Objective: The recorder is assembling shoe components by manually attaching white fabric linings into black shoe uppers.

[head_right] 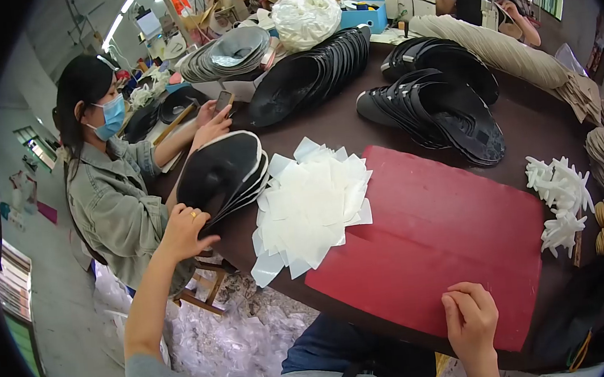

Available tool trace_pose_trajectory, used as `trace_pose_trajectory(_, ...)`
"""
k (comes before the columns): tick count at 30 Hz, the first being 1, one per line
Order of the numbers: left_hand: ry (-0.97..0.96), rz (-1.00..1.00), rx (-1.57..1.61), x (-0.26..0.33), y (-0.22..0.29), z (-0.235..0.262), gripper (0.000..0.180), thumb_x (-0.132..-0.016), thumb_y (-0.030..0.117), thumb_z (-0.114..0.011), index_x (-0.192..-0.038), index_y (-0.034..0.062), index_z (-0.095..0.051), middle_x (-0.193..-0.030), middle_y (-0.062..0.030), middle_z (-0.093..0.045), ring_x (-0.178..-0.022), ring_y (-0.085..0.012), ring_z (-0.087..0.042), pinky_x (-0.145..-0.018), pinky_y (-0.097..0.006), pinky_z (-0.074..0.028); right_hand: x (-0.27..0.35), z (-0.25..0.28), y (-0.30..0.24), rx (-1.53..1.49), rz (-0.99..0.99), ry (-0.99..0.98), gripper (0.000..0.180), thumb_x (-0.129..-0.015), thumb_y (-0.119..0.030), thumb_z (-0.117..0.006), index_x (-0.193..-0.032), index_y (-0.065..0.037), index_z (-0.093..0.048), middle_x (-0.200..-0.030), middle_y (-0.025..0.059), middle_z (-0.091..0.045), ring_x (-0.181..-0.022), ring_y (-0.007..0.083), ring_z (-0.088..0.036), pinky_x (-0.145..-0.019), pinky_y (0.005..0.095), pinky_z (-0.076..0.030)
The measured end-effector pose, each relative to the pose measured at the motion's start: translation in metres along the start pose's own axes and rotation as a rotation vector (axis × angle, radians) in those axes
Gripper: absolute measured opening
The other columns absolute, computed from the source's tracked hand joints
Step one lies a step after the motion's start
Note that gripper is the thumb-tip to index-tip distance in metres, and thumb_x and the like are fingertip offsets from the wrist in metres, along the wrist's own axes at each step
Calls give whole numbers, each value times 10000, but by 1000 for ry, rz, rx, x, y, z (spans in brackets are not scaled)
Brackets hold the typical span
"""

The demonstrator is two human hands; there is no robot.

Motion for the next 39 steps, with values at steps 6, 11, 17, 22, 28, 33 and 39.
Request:
trace_pose_trajectory(6,219,20,295,-49,-17,19,328,-731,223,-744,-980,77,-588,-875,-60,-575,-809,-258,-520,-875,-361,-370,-18,1,-36,135,223,16,43,-762,1,-679,-799,-19,-667,-885,56,-649,-688,226,-564,-639,300,-457)
trace_pose_trajectory(11,-199,-50,174,-84,-26,-10,439,-720,246,-743,-1096,80,-588,-916,-76,-594,-878,-287,-530,-944,-376,-352,-104,7,3,43,194,-80,78,-797,-18,-660,-874,-18,-657,-900,57,-651,-669,217,-564,-646,295,-462)
trace_pose_trajectory(17,-146,158,351,-183,-16,1,494,-803,286,-680,-1234,72,-571,-1016,-90,-657,-986,-306,-579,-1035,-428,-326,-284,-3,139,30,12,17,116,-823,-57,-654,-920,0,-685,-820,51,-653,-651,158,-541,-614,257,-441)
trace_pose_trajectory(22,-276,335,664,-182,-41,-23,357,-885,273,-609,-1113,0,-636,-1005,-120,-711,-817,-334,-647,-791,-343,-495,-338,-53,138,-27,98,-7,107,-854,-65,-627,-923,-9,-686,-795,32,-653,-633,134,-528,-600,246,-430)
trace_pose_trajectory(28,-317,467,779,-155,-96,-35,313,-909,224,-613,-1095,-22,-665,-893,-82,-715,-709,-196,-609,-699,-267,-486,-290,-80,77,-109,4,-135,90,-858,-29,-609,-899,7,-681,-803,44,-659,-659,133,-562,-614,238,-442)
trace_pose_trajectory(33,-402,537,742,-120,-82,-39,396,-869,331,-651,-1061,-13,-689,-917,-85,-727,-772,-226,-647,-738,-291,-500,-228,-55,-14,-103,219,-133,82,-821,14,-629,-887,17,-678,-860,51,-667,-664,159,-573,-613,247,-450)
trace_pose_trajectory(39,-416,567,580,-105,-78,-37,447,-842,364,-661,-1063,-24,-678,-976,-101,-722,-846,-259,-655,-785,-326,-502,-149,-11,-63,34,289,-223,111,-791,6,-654,-900,8,-674,-945,79,-668,-724,221,-600,-661,288,-486)
Point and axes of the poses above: each hand's wrist, its own x-axis away from the middle knuckle, its own z-axis out of the back of the hand, y = z × x, the point moved 8 cm from there along -x, towards the middle knuckle
